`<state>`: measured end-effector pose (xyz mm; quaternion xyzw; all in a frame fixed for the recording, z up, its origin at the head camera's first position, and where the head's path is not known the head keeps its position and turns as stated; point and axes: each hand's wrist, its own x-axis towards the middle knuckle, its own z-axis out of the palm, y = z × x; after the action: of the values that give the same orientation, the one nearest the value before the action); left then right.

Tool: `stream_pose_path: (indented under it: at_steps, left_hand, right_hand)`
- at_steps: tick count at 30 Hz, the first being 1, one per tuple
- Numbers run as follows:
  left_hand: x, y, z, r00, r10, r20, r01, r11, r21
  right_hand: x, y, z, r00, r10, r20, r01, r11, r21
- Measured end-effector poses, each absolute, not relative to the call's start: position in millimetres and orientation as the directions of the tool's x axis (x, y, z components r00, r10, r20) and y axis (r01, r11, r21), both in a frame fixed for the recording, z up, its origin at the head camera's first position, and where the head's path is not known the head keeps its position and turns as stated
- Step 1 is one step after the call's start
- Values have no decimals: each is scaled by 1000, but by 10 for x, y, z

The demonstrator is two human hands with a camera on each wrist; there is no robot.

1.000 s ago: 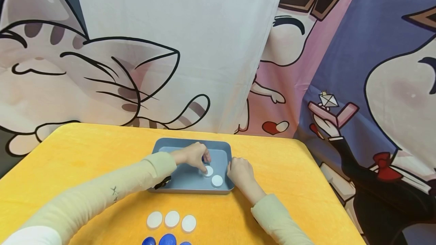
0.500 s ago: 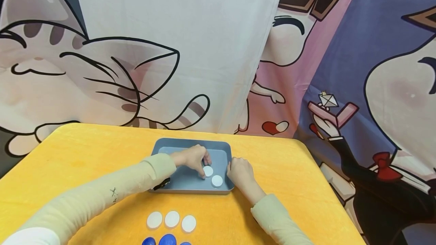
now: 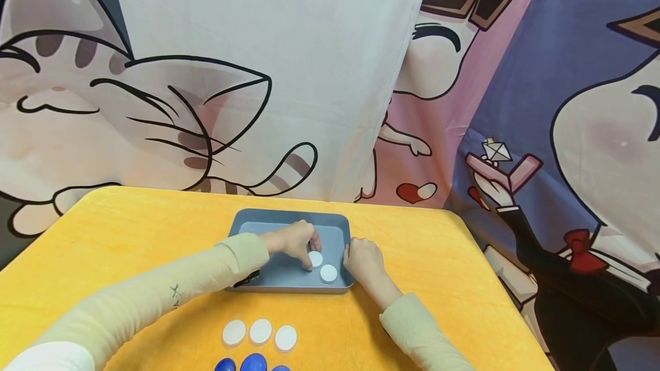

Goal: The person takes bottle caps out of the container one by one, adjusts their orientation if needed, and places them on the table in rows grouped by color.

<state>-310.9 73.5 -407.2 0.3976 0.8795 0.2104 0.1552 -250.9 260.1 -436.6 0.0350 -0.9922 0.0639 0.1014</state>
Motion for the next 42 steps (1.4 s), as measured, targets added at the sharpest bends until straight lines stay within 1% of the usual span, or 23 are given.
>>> stream_pose_path:
  at_steps: [6,10,16,21,33,38,42]
  left_hand:
    - [-3109,750,-4079,-644,758,-108,643,612,461]
    - [-3096,741,-4065,-650,755,-86,652,613,446]
    - [-3079,721,-4015,-662,747,-64,653,617,439]
    - [-3041,722,-3912,-657,753,-27,666,597,447]
    - [-2871,652,-3754,-648,762,13,680,571,460]
    - [-2751,584,-3709,-655,755,40,676,561,477]
    - [-2629,542,-3656,-643,764,58,686,540,488]
  right_hand:
    - [-2517,2594,-4366,-976,-61,211,-86,990,-114]
    - [-2515,2597,-4366,-975,-65,212,-90,990,-113]
    - [-2513,2595,-4359,-975,-63,212,-89,989,-117]
    - [-2515,2598,-4354,-978,-56,200,-81,989,-120]
    - [-2514,2595,-4356,-982,-48,181,-71,990,-123]
    - [-2504,2594,-4354,-979,-51,197,-76,990,-122]
    - [-2503,2593,-4357,-975,-62,213,-89,989,-121]
